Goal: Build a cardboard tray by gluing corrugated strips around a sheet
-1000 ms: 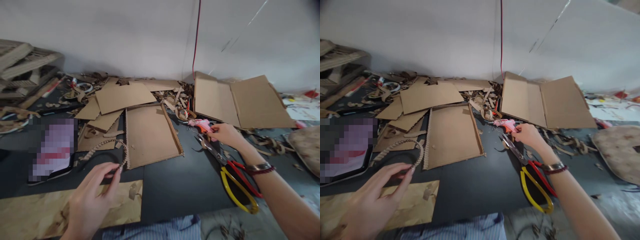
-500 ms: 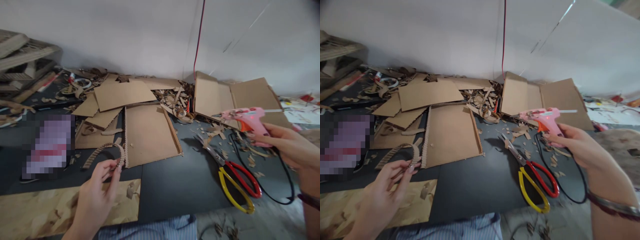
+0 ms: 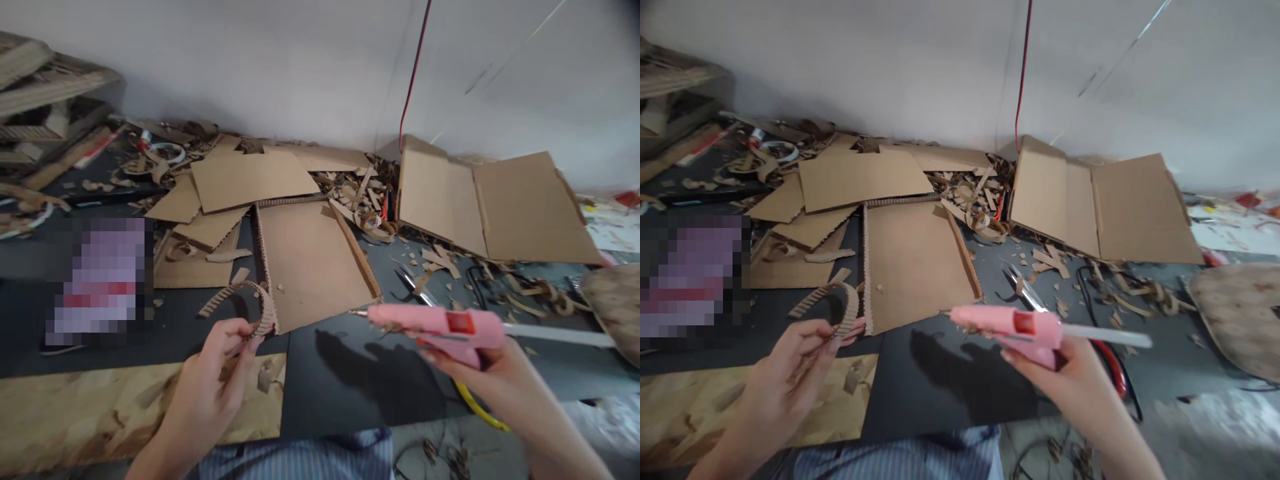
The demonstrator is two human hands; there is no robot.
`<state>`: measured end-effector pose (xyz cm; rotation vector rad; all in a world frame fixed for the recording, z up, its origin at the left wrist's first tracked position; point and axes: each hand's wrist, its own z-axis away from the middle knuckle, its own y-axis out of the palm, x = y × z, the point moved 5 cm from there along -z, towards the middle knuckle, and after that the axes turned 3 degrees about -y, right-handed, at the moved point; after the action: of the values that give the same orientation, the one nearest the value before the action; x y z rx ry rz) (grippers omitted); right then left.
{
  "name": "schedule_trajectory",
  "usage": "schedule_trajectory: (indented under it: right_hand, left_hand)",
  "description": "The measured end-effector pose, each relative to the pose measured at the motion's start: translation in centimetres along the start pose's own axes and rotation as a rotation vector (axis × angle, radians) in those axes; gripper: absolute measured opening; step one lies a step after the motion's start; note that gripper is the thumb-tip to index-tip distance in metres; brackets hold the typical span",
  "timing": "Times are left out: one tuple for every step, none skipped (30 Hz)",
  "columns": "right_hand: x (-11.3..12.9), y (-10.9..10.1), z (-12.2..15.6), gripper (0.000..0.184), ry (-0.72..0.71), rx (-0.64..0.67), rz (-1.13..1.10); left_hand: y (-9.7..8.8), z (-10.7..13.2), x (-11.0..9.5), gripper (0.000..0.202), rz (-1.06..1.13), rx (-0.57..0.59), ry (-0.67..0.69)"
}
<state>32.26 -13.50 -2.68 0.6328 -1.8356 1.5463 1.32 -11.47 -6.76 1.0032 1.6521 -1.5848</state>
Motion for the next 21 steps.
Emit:
schedule_trajectory:
  right_hand:
    - [0.3, 1.2, 0.4, 0.021, 0.021, 0.059, -0.041]
    - [0.6, 2.2, 0.7, 0.018, 0.031, 0.093, -0.057]
    - [0.9, 3.1, 0.9, 0.016, 0.039, 0.148, -0.086]
    - [1.2, 3.8, 1.0, 0.014, 0.032, 0.185, -0.097]
    - [1.3, 4.4, 1.1, 0.014, 0.020, 0.217, -0.107]
    - [1.5, 4.9, 1.0, 0.015, 0.007, 0.244, -0.118]
    - [1.6, 5.3, 1.0, 0.014, 0.000, 0.258, -0.131]
    - [1.6, 5.6, 1.0, 0.013, 0.003, 0.255, -0.144]
    - [1.7, 5.8, 1.0, 0.012, 0.021, 0.235, -0.160]
    - [1.7, 5.9, 1.0, 0.011, 0.047, 0.212, -0.180]
    - [1.7, 6.1, 1.1, 0.008, 0.075, 0.189, -0.201]
    - [1.8, 6.3, 1.2, 0.006, 0.106, 0.171, -0.221]
    - [1.9, 6.5, 1.3, 0.005, 0.131, 0.162, -0.238]
    - [2.0, 6.7, 1.4, 0.004, 0.147, 0.161, -0.249]
    - [2.0, 6.8, 1.4, 0.004, 0.154, 0.163, -0.250]
    - [2.1, 7.0, 1.4, 0.005, 0.155, 0.166, -0.243]
    - [2.1, 7.1, 1.4, 0.006, 0.154, 0.172, -0.232]
    - [2.0, 7.2, 1.4, 0.007, 0.153, 0.178, -0.220]
    - [1.9, 7.3, 1.4, 0.007, 0.154, 0.182, -0.209]
    - [1.8, 7.3, 1.3, 0.007, 0.159, 0.183, -0.200]
    - [1.6, 7.4, 1.3, 0.007, 0.165, 0.179, -0.196]
  left_hand:
    - [0.1, 0.0, 0.0, 0.011, 0.005, 0.022, 0.007]
    - [0.2, 0.1, 0.0, 0.010, 0.004, 0.038, 0.020]
    - [0.2, 0.1, -0.1, 0.008, -0.004, 0.049, 0.040]
    - [0.3, 0.1, -0.2, 0.007, -0.017, 0.064, 0.058]
    - [0.4, 0.1, -0.2, 0.007, -0.030, 0.081, 0.075]
    - [0.5, 0.1, -0.3, 0.006, -0.043, 0.100, 0.091]
    - [0.6, 0.1, -0.4, 0.006, -0.054, 0.118, 0.108]
    - [0.7, 0.1, -0.5, 0.006, -0.064, 0.133, 0.124]
    - [0.8, 0.1, -0.6, 0.007, -0.073, 0.141, 0.134]
    - [0.8, 0.1, -0.7, 0.008, -0.083, 0.144, 0.141]
    - [0.8, 0.0, -0.7, 0.009, -0.094, 0.147, 0.144]
    - [0.8, 0.0, -0.7, 0.010, -0.103, 0.146, 0.145]
    - [0.8, 0.0, -0.8, 0.011, -0.109, 0.143, 0.148]
    - [0.8, 0.0, -0.8, 0.012, -0.112, 0.139, 0.155]
    - [0.8, 0.0, -0.9, 0.012, -0.110, 0.130, 0.171]
    - [0.8, 0.0, -1.0, 0.012, -0.108, 0.119, 0.188]
    - [0.7, 0.1, -1.0, 0.013, -0.107, 0.108, 0.203]
    - [0.7, 0.1, -1.0, 0.012, -0.107, 0.098, 0.215]
    - [0.7, 0.1, -1.0, 0.012, -0.111, 0.096, 0.221]
    - [0.7, 0.2, -0.9, 0.011, -0.120, 0.095, 0.221]
    - [0.8, 0.2, -0.8, 0.011, -0.135, 0.098, 0.219]
